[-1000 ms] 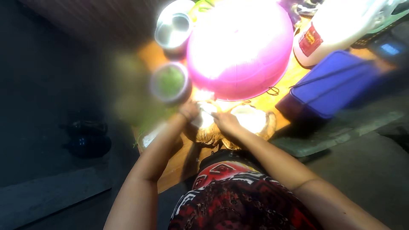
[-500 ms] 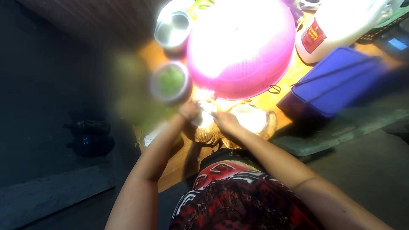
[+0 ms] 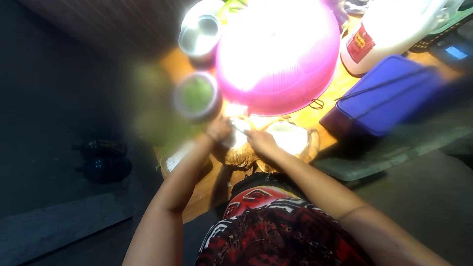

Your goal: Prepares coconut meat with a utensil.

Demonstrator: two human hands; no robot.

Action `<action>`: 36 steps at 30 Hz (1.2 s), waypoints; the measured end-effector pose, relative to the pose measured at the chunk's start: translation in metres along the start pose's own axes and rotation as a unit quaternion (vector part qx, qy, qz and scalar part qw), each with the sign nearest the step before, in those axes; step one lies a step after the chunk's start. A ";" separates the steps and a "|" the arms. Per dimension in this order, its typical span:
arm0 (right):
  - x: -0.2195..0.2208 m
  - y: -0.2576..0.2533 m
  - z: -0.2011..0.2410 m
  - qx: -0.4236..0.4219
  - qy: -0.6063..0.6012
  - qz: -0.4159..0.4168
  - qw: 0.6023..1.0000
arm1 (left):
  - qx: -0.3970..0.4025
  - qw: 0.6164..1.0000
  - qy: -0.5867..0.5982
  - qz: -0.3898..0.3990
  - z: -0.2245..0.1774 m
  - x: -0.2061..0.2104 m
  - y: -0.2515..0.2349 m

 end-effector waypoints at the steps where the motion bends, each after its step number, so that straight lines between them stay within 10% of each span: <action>1: 0.000 0.000 0.000 -0.002 -0.001 -0.002 1.000 | -0.007 0.999 0.031 -0.034 0.000 -0.012 0.006; 7: 0.000 0.002 0.002 -0.005 0.021 0.000 1.000 | -0.177 0.920 0.160 -0.312 0.055 -0.070 0.080; 13: -0.013 0.013 0.020 0.002 0.091 0.024 0.996 | -0.476 0.775 0.318 -0.266 0.122 0.008 0.124; 19: -0.002 -0.005 0.048 -0.040 0.013 0.013 0.999 | -0.420 0.563 0.592 -0.394 0.071 0.061 0.113; 36: -0.014 -0.004 0.042 -0.074 0.127 0.108 0.983 | -0.433 0.615 0.519 -0.406 0.043 0.071 0.086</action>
Point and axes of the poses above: each hand's wrist, its own y-axis away from the middle knuckle, its own x-axis out of the palm, z = x × y, the point moved 8 cm from there along -y, towards the middle knuckle, and after that the axes turned 3 degrees about -z, right-handed, at the moved point
